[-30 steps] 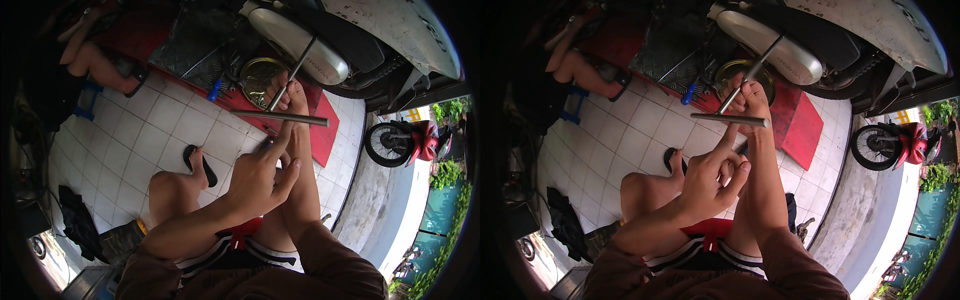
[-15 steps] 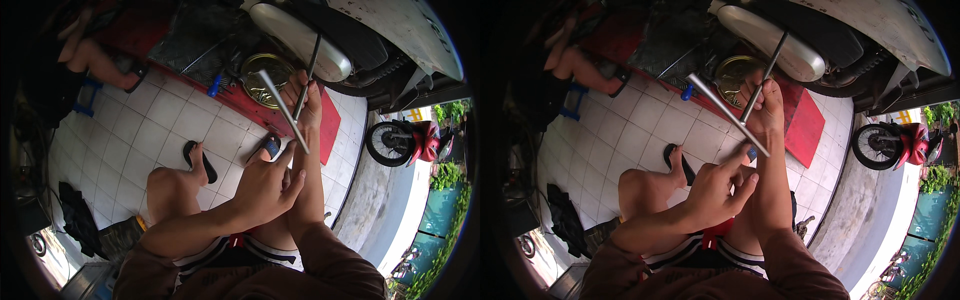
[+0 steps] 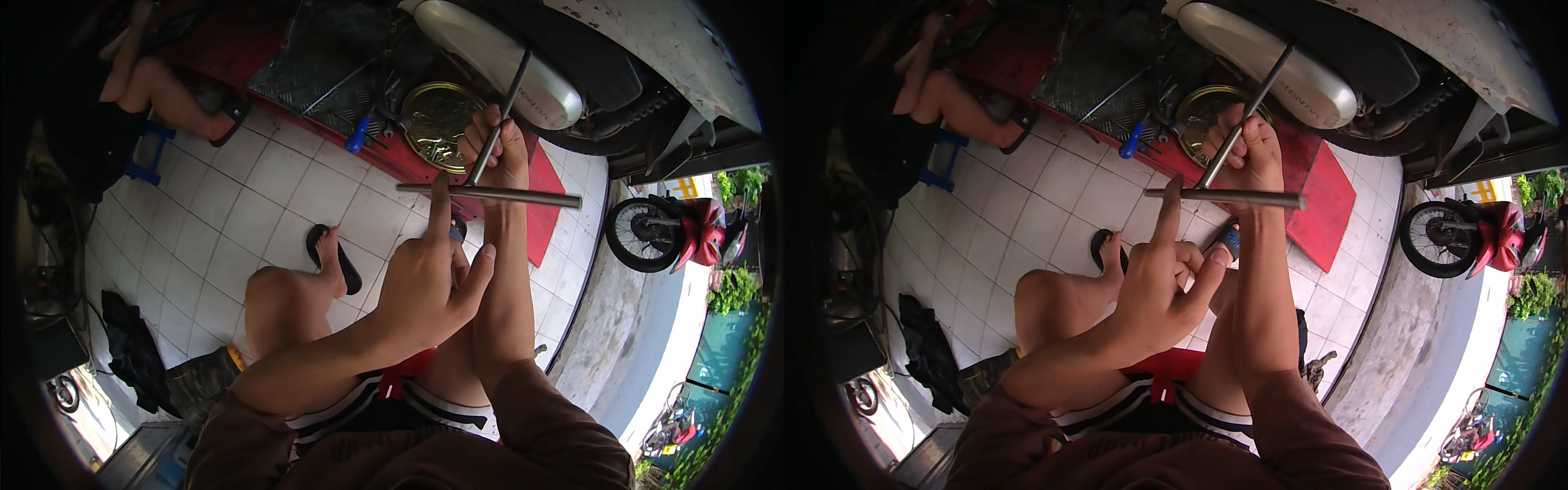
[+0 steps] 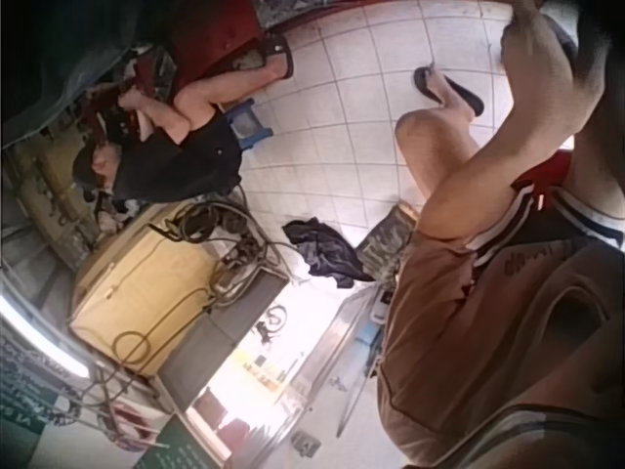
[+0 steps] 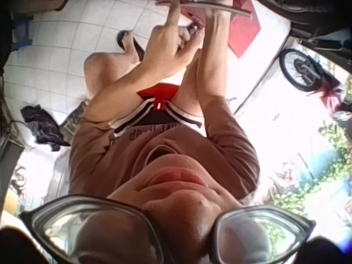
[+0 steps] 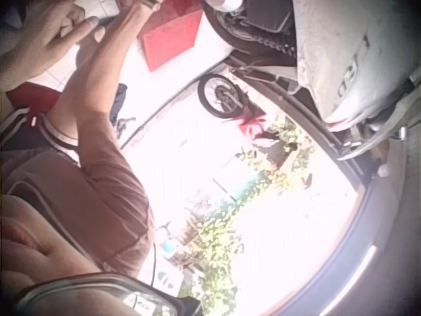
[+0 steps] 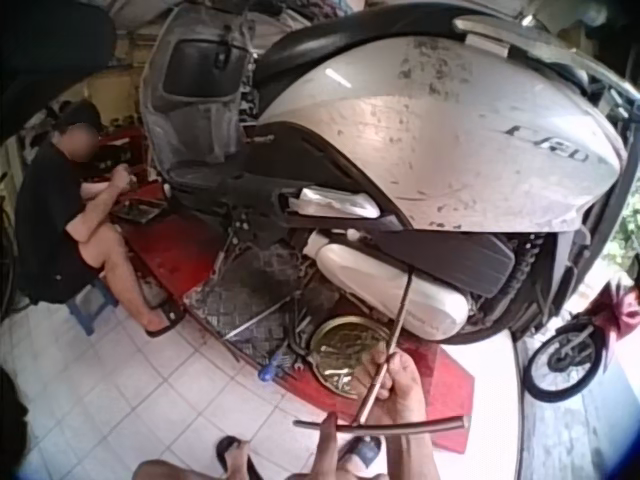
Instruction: The person sits on a low stool and uses a T-handle wrench and a blue screwdriver to work on the engine area of a white scooter. They repeatedly tighten and loosen bolts on the engine casing, placing removed parts into a metal tray on the floor.
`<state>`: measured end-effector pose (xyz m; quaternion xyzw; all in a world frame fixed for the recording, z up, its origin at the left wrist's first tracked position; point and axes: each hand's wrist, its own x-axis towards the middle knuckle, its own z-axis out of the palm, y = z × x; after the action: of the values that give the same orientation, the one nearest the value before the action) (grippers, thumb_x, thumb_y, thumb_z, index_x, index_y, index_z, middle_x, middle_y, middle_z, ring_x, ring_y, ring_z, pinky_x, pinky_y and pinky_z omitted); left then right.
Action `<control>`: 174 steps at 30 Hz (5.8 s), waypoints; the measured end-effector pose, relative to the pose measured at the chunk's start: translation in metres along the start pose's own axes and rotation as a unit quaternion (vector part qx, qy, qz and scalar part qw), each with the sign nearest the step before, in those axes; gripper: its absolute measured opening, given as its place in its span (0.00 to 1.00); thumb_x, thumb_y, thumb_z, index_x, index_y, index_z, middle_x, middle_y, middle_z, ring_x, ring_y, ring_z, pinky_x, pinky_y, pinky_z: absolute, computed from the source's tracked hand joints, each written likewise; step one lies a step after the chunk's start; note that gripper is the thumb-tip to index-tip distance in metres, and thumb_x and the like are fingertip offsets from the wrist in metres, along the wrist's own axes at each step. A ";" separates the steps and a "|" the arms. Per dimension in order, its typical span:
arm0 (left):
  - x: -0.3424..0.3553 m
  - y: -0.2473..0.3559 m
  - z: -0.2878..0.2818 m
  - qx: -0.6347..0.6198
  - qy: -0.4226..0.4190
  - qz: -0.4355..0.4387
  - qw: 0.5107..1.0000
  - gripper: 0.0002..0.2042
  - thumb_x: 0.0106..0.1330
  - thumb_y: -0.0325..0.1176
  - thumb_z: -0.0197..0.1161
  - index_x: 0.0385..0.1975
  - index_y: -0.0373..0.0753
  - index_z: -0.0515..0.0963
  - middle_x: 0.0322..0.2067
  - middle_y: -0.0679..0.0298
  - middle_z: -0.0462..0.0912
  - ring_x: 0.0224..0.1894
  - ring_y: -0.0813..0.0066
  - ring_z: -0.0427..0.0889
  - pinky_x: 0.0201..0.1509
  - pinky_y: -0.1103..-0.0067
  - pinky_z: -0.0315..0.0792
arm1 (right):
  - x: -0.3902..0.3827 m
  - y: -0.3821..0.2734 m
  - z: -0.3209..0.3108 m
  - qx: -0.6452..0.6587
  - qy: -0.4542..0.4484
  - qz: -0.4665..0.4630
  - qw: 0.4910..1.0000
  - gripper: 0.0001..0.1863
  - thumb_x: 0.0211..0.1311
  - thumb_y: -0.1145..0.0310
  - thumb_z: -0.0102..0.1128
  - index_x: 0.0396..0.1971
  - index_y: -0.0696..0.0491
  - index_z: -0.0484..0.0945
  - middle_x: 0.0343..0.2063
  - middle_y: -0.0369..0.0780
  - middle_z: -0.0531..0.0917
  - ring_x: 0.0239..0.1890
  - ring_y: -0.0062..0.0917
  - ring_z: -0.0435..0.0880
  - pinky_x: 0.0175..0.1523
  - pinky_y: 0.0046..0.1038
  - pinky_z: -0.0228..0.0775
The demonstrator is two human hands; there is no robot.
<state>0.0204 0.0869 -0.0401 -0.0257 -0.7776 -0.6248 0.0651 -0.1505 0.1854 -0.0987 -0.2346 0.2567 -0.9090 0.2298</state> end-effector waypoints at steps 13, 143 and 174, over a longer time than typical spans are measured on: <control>-0.010 0.006 0.005 0.063 -0.035 0.094 0.993 0.35 0.62 0.32 0.56 0.63 0.19 0.50 0.09 0.62 0.71 0.12 0.69 0.74 0.21 0.76 0.70 | -0.001 -0.001 -0.002 0.023 0.009 -0.016 1.000 0.12 0.66 0.60 0.56 0.34 0.55 0.71 0.18 0.26 0.62 0.17 0.09 0.56 0.24 0.16 0.47; 0.028 -0.072 0.022 -0.252 0.066 -0.216 0.941 0.18 0.71 0.45 0.51 0.21 0.41 0.69 0.10 0.77 0.59 0.12 0.89 0.55 0.15 0.84 0.51 | -0.057 0.065 -0.099 -0.091 0.441 0.182 0.874 0.18 0.69 0.50 0.47 0.41 0.50 0.75 0.31 0.35 0.75 0.36 0.28 0.72 0.42 0.29 0.65; -0.022 0.042 -0.040 0.388 -0.278 0.345 0.808 0.17 0.57 0.40 0.62 0.11 0.38 0.74 0.13 0.56 0.73 0.23 0.54 0.71 0.34 0.68 0.68 | -0.217 -0.120 0.115 -0.921 0.141 0.069 0.357 0.14 0.47 0.54 0.63 0.16 0.48 0.84 0.14 0.44 0.80 0.20 0.40 0.81 0.27 0.38 0.72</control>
<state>0.0505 0.0578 0.0062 -0.4375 -0.8801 -0.1736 0.0619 0.0468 0.3519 -0.0094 -0.1492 0.9773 -0.1052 -0.1071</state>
